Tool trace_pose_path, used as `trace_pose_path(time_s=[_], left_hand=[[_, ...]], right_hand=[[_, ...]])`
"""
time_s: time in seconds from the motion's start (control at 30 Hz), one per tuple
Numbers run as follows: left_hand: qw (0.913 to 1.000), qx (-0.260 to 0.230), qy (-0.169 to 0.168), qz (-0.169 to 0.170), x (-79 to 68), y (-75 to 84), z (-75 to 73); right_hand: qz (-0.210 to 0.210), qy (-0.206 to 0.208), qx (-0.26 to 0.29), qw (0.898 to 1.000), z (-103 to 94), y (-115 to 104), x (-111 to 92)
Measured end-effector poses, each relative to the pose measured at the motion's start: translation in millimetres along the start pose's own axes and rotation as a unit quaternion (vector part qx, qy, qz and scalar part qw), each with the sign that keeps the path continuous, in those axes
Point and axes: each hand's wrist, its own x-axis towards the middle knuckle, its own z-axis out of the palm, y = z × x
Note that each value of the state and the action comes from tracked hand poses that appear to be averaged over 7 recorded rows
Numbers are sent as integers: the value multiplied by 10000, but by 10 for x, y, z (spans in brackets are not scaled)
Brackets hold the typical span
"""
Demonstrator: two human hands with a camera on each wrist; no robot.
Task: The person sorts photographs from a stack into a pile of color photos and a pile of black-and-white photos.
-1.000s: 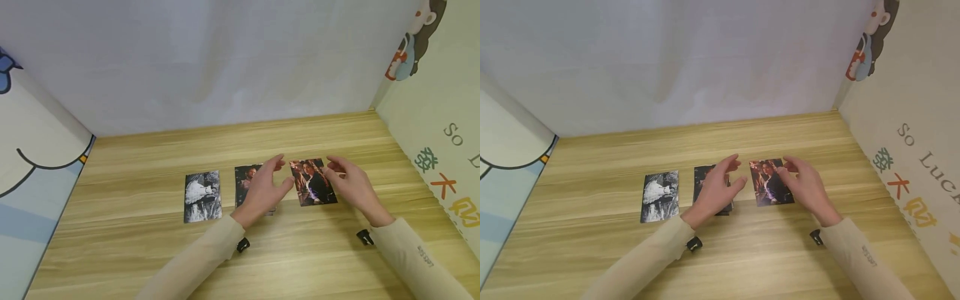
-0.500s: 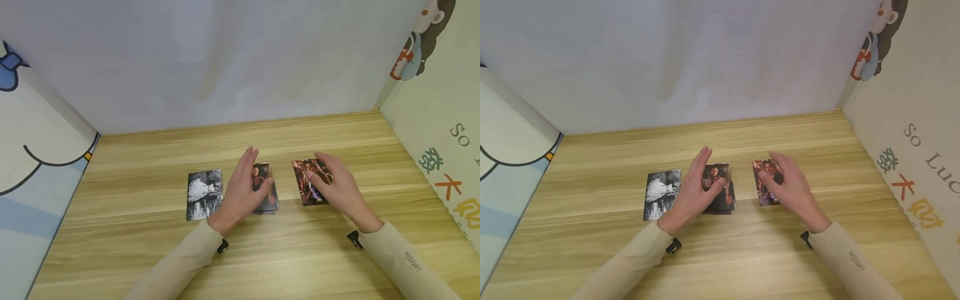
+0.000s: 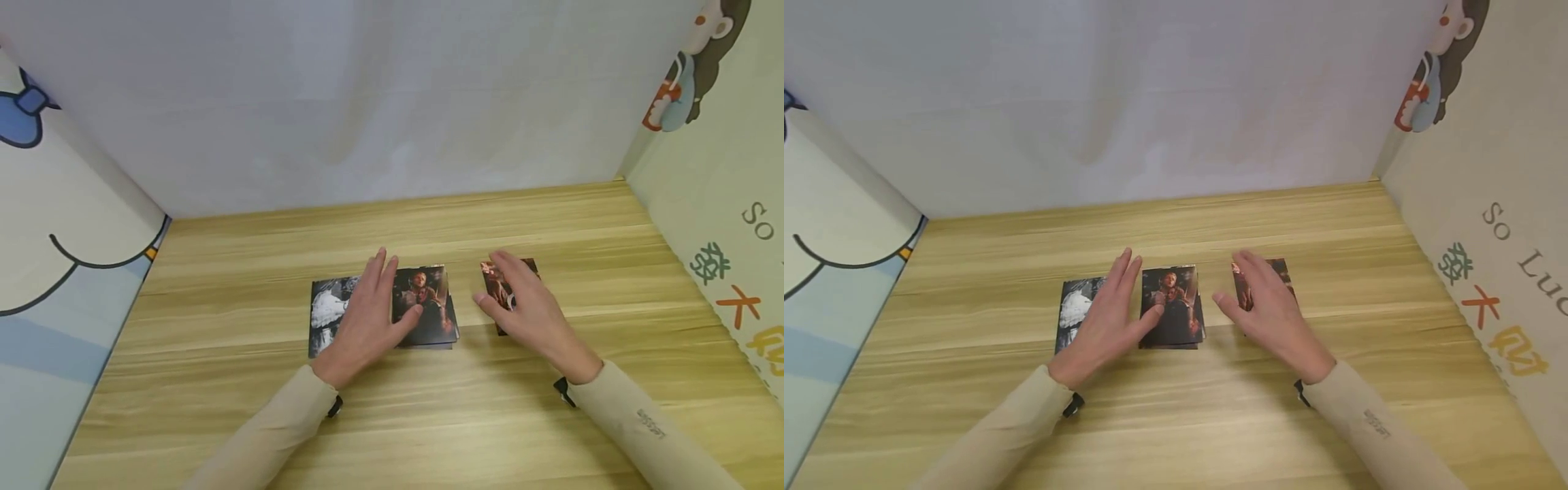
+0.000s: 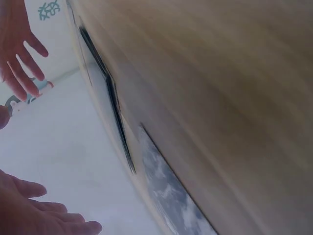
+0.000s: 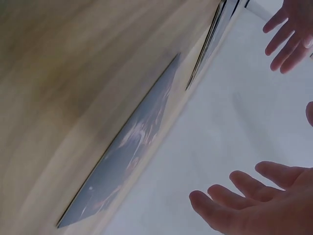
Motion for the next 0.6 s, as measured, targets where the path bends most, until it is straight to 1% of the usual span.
trace_pose_path(time_s=[0.17,0.37,0.6], left_hand=[[9992,291,-211,-149,-15,-55,-12],[9972,588,-407,-228,18,-93,-21],[9919,1013,-683,-338,75,-130,-3]], right_hand=[[-43,-144,-262,9995,90,-45,42],[-17,-282,-492,9984,202,-77,104],[-95,-466,-494,9976,277,-120,162]])
